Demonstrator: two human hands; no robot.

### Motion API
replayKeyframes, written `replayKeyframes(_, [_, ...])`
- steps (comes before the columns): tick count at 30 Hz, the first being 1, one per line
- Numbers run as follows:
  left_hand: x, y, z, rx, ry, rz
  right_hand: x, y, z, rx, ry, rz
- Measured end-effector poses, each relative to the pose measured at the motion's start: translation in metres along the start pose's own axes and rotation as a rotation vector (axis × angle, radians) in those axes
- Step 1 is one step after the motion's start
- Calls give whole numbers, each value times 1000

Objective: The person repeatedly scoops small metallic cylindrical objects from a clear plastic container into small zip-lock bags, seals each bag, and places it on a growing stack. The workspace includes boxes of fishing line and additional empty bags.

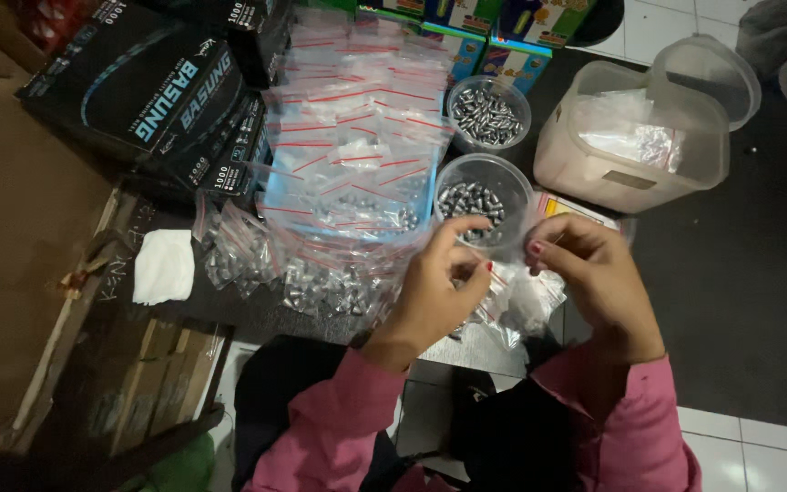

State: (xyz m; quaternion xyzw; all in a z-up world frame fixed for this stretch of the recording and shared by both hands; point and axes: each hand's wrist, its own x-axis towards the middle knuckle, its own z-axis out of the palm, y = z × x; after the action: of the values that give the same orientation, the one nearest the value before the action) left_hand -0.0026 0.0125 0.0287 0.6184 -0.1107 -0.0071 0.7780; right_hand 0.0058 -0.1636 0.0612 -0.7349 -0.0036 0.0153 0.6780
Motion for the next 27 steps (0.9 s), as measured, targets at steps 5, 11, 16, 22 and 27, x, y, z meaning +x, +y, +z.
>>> replayKeyframes(5, [5,2,-2,-19,97,-3,-7,8,-37,-411,227,-186])
replayKeyframes(11, [11,-4,-8,-122,198,20,2,29,-68,-880,188,-173])
replayKeyframes(16, [14,-6,-9,-78,221,48,15,64,-83,-1081,74,-166])
replayKeyframes(22, [14,-9,-11,-71,226,57,8,48,-77,-872,187,71])
replayKeyframes(27, [11,-6,-11,-61,200,31,6,46,-87,-293,267,-77])
